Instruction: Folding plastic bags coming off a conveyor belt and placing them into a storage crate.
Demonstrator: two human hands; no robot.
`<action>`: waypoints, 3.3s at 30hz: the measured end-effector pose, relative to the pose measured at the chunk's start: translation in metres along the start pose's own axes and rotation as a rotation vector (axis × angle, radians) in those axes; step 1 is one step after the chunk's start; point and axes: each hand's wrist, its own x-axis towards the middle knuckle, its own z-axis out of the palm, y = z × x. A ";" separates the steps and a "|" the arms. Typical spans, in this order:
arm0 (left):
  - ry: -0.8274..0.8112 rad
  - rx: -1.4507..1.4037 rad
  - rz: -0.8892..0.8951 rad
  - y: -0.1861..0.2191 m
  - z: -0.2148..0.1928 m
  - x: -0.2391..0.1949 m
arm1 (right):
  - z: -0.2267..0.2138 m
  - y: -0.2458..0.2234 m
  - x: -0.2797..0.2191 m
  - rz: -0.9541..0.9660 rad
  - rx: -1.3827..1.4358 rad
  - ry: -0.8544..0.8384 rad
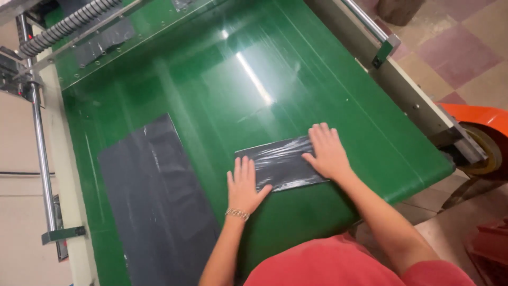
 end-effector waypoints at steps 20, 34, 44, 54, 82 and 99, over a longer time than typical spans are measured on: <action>-0.648 -1.001 0.305 -0.007 0.045 0.083 | 0.031 -0.057 -0.157 0.334 1.260 -0.342; 0.438 -0.219 -0.035 0.038 0.066 0.041 | -0.086 -0.053 -0.105 1.183 1.740 -0.247; 0.436 -0.119 -0.143 -0.048 0.032 -0.224 | -0.062 -0.238 -0.124 0.598 1.842 -0.541; 0.308 -0.188 -0.175 -0.075 0.037 -0.280 | -0.021 -0.321 -0.101 0.582 2.053 -0.668; 0.503 -0.210 -0.309 -0.215 -0.002 -0.427 | -0.063 -0.329 -0.094 -0.697 0.774 -0.277; 0.355 -0.193 -0.301 -0.432 -0.027 -0.078 | 0.100 -0.296 0.157 0.229 1.147 -0.438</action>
